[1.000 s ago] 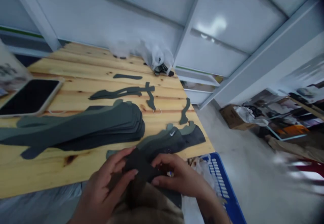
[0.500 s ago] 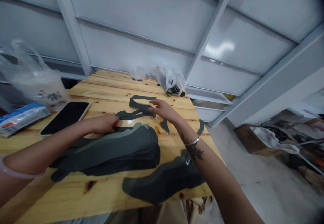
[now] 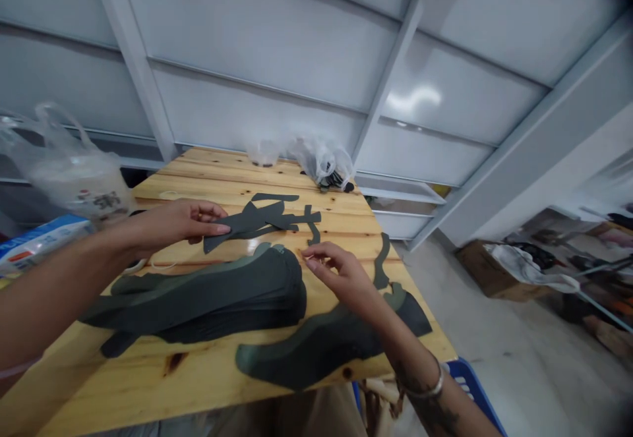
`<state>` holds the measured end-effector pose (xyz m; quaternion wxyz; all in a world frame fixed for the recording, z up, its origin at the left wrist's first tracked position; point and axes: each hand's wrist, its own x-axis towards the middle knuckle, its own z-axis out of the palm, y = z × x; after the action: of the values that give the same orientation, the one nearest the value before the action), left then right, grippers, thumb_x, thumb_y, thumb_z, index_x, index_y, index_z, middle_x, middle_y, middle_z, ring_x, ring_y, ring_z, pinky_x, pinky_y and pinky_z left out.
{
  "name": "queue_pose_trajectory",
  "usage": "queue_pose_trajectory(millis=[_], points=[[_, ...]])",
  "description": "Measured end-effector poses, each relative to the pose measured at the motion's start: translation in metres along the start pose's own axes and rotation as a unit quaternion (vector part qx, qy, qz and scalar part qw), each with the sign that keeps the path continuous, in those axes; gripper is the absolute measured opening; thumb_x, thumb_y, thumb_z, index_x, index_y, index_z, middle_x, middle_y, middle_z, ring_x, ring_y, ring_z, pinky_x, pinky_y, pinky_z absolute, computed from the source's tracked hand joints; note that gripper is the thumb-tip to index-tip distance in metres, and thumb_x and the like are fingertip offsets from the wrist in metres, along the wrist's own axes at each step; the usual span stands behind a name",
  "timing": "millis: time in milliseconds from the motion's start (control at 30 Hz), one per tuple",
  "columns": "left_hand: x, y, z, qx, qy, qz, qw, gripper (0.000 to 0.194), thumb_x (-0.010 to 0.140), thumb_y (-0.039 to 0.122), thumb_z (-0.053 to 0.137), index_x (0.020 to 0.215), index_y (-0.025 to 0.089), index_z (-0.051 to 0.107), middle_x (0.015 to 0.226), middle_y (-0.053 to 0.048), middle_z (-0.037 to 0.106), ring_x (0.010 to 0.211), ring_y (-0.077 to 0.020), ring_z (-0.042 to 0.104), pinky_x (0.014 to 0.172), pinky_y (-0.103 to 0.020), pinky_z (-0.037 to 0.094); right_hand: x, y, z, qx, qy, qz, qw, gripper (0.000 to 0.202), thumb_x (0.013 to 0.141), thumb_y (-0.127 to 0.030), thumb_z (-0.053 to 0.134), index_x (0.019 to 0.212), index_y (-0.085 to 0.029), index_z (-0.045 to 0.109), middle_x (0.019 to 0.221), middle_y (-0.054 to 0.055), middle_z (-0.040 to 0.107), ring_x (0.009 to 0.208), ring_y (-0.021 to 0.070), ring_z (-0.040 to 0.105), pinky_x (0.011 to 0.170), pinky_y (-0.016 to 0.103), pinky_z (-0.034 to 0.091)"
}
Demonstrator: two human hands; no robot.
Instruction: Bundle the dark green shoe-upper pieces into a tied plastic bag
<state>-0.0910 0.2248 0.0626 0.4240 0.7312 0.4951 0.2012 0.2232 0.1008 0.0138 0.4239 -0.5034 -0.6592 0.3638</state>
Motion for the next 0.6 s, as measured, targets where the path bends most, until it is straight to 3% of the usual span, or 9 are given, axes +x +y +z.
queue_pose_trajectory(millis=[100,200,267,367,433,533,600], points=[[-0.02,0.017,0.023,-0.046,-0.014,0.002,0.999,0.043,0.071,0.057,0.075,0.088,0.018,0.067,0.074,0.002,0.065,0.066,-0.012,0.056,0.057,-0.019,0.041,-0.005,-0.008,0.01,0.093,-0.022,0.041,0.995,0.043,0.091,-0.049,0.064,0.122,-0.019,0.068,0.108,0.007,0.069,0.095,0.0141,0.063,0.082,0.026,0.049],[-0.046,0.036,0.068,-0.103,0.007,0.001,0.995,0.042,0.065,0.052,0.08,0.085,0.019,0.063,0.067,0.006,0.06,0.059,-0.0105,0.053,0.053,-0.019,0.042,-0.02,-0.017,0.023,0.137,-0.036,0.04,0.989,0.051,0.093,-0.057,0.058,0.129,-0.02,0.062,0.111,0.006,0.064,0.096,0.0136,0.06,0.082,0.025,0.048],[-0.065,0.045,0.108,-0.125,-0.046,-0.015,0.991,0.042,0.062,0.05,0.083,0.078,0.021,0.058,0.053,0.009,0.048,0.048,-0.0096,0.045,0.046,-0.02,0.039,-0.036,-0.024,0.029,0.141,-0.01,0.009,0.99,0.042,0.095,-0.055,0.056,0.118,-0.02,0.064,0.104,0.004,0.061,0.093,0.0123,0.056,0.081,0.024,0.046],[-0.094,0.048,0.161,-0.161,-0.143,-0.021,0.976,0.037,0.071,0.052,0.077,0.074,0.02,0.058,0.063,0.003,0.06,0.055,-0.0109,0.052,0.051,-0.021,0.043,-0.068,-0.033,0.023,0.102,0.014,0.004,0.995,0.032,0.099,-0.047,0.053,0.086,-0.018,0.058,0.081,-0.001,0.051,0.077,0.0089,0.047,0.07,0.021,0.039],[-0.113,0.042,0.183,-0.19,-0.148,0.004,0.971,0.035,0.076,0.053,0.073,0.079,0.02,0.061,0.072,-0.001,0.067,0.064,-0.013,0.059,0.055,-0.021,0.048,-0.092,-0.038,0.01,0.046,-0.044,0.036,0.997,0.033,0.1,-0.042,0.053,0.079,-0.017,0.054,0.073,-0.003,0.047,0.069,0.0071,0.041,0.063,0.02,0.033],[-0.141,0.026,0.203,-0.232,-0.138,0.011,0.963,0.034,0.079,0.053,0.071,0.097,0.024,0.065,0.07,0.003,0.067,0.061,-0.0129,0.062,0.054,-0.02,0.051,-0.128,-0.035,-0.012,-0.019,-0.193,0.056,0.979,0.026,0.098,-0.037,0.059,0.082,-0.015,0.062,0.075,-0.002,0.055,0.069,0.0063,0.046,0.063,0.019,0.033],[-0.159,0.017,0.213,-0.211,-0.162,0.005,0.964,0.028,0.086,0.053,0.065,0.09,0.025,0.066,0.059,0.004,0.064,0.05,-0.0114,0.059,0.046,-0.019,0.047,-0.152,-0.024,-0.021,0.051,-0.278,0.068,0.957,0.028,0.099,-0.039,0.057,0.093,-0.015,0.069,0.079,0.001,0.062,0.072,0.0078,0.054,0.066,0.019,0.039]])
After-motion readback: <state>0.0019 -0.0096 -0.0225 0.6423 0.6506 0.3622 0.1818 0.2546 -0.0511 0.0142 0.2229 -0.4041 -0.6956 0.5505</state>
